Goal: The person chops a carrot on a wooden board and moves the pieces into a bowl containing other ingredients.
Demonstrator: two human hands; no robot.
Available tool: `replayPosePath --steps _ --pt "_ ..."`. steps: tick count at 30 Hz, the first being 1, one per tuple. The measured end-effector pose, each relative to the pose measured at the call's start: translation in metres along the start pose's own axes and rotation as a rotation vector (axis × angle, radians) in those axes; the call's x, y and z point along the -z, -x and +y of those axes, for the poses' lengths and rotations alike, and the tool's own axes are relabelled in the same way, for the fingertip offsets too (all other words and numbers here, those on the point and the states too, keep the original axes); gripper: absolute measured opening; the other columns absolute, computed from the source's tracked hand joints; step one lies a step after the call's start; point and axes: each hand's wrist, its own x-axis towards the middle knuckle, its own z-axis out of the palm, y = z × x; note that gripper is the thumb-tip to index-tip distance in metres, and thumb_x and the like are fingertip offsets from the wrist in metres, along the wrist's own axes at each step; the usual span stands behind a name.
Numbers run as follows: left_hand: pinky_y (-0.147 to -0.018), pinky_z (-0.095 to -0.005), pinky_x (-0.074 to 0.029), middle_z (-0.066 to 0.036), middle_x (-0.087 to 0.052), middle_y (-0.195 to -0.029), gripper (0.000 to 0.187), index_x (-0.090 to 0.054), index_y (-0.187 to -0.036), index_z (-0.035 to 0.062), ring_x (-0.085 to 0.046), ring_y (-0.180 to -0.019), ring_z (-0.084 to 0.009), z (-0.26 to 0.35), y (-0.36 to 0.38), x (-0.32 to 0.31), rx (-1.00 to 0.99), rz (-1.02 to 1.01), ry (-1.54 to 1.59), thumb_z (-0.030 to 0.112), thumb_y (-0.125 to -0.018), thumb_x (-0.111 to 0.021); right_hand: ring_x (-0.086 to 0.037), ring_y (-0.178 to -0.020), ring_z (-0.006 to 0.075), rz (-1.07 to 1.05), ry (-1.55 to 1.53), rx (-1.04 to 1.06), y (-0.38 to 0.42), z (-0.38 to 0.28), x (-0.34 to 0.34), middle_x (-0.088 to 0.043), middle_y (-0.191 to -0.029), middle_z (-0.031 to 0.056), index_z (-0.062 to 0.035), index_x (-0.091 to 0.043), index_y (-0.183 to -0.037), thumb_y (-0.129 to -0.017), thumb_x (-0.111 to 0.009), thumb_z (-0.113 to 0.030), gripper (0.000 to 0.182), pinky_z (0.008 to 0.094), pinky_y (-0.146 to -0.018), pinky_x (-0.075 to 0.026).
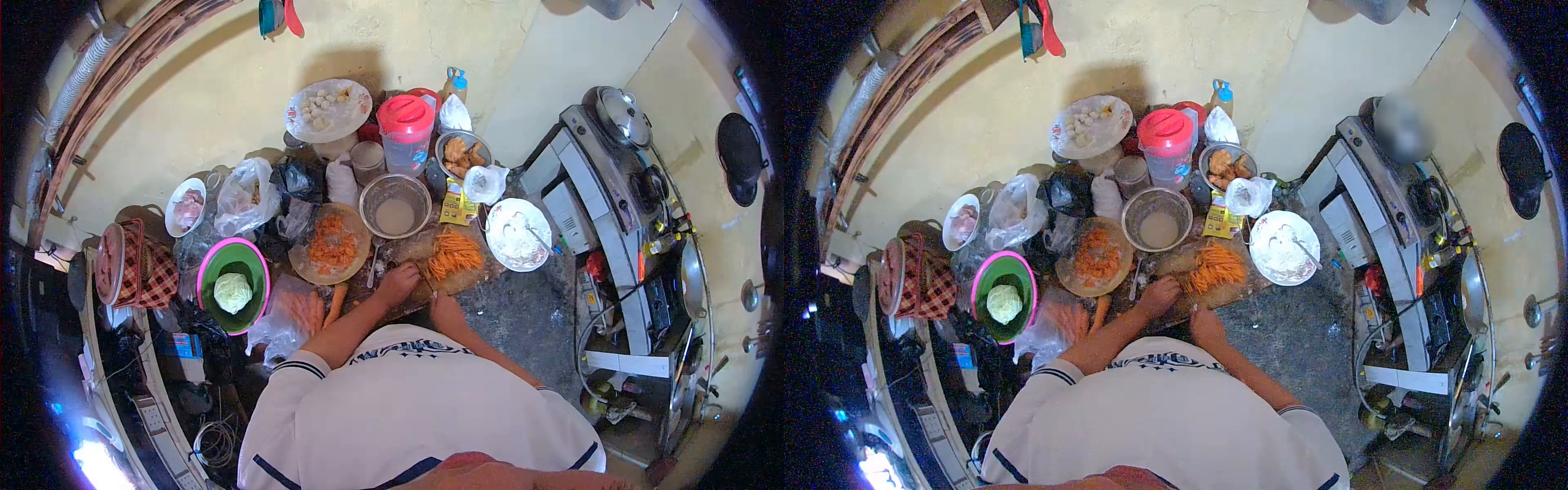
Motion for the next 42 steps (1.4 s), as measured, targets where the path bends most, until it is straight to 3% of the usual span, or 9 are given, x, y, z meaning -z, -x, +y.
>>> replayPosePath --steps 5,11,27,30,32,42 --pt "-0.076 -0.0344 -0.049 -0.011 -0.058 -0.088 0.016 -0.057 -0.082 0.0011 -0.057 -0.091 -0.0277 0.003 -0.001 0.001 -0.02 0.141 -0.035 0.011 -0.069 -0.054 -0.06 -0.069 0.0433 0.052 0.003 0.043 -0.003 0.005 -0.008 -0.061 -0.075 0.0267 0.0015 -0.044 -0.1 -0.089 -0.047 -0.024 0.028 0.0525 -0.06 -0.048" --pt "-0.077 -0.0345 -0.05 -0.011 -0.059 -0.09 0.014 -0.058 -0.082 0.0013 -0.057 -0.092 -0.0277 0.003 0.0 0.001 0.031 0.066 0.041 0.01 -0.072 -0.055 -0.061 -0.066 0.0424 0.092 0.013 0.086 -0.007 0.001 -0.01 -0.061 -0.073 0.0254 0.0023 -0.045 -0.099 -0.089 -0.045 -0.023 0.027 0.0531 -0.059 -0.048" --pt "-0.076 -0.0318 -0.05 -0.007 -0.06 -0.089 0.013 -0.06 -0.08 0.0055 -0.056 -0.094 -0.0243 0.005 0.001 0.002 0.06 0.136 -0.016 0.013 -0.07 -0.056 -0.06 -0.07 0.0449 0.055 -0.024 0.01 -0.001 0.001 -0.014 -0.06 -0.073 0.0288 0.0011 -0.047 -0.094 -0.09 -0.044 -0.025 0.027 0.0546 -0.061 -0.047" --pt "-0.076 -0.0324 -0.049 -0.006 -0.061 -0.089 0.013 -0.061 -0.081 0.0053 -0.056 -0.093 -0.0242 0.009 0.003 0.003 0.034 0.184 -0.035 0.013 -0.071 -0.058 -0.06 -0.069 0.0442 0.087 0.015 0.028 -0.003 0.004 -0.019 -0.059 -0.072 0.0286 0.0022 -0.047 -0.093 -0.091 -0.044 -0.026 0.028 0.0535 -0.06 -0.047" --pt "-0.084 -0.0356 -0.048 -0.01 -0.062 -0.094 0.02 -0.063 -0.087 0.0038 -0.056 -0.096 -0.0275 0.01 0.004 0.005 0.105 0.098 0.019 0.012 -0.069 -0.065 -0.06 -0.068 0.0434 0.079 0.025 0.044 -0.004 -0.001 -0.015 -0.06 -0.071 0.0281 0.003 -0.047 -0.094 -0.091 -0.043 -0.026 0.029 0.0523 -0.059 -0.048" --pt "-0.082 -0.0338 -0.048 -0.007 -0.061 -0.093 0.019 -0.063 -0.087 0.0048 -0.055 -0.099 -0.0242 0.01 0.006 0.002 0.148 0.099 -0.019 0.013 -0.07 -0.064 -0.06 -0.069 0.0441 0.076 0.023 0.054 0.0 0.002 -0.015 -0.06 -0.071 0.028 0.0042 -0.047 -0.095 -0.091 -0.044 -0.025 0.03 0.0529 -0.06 -0.048"
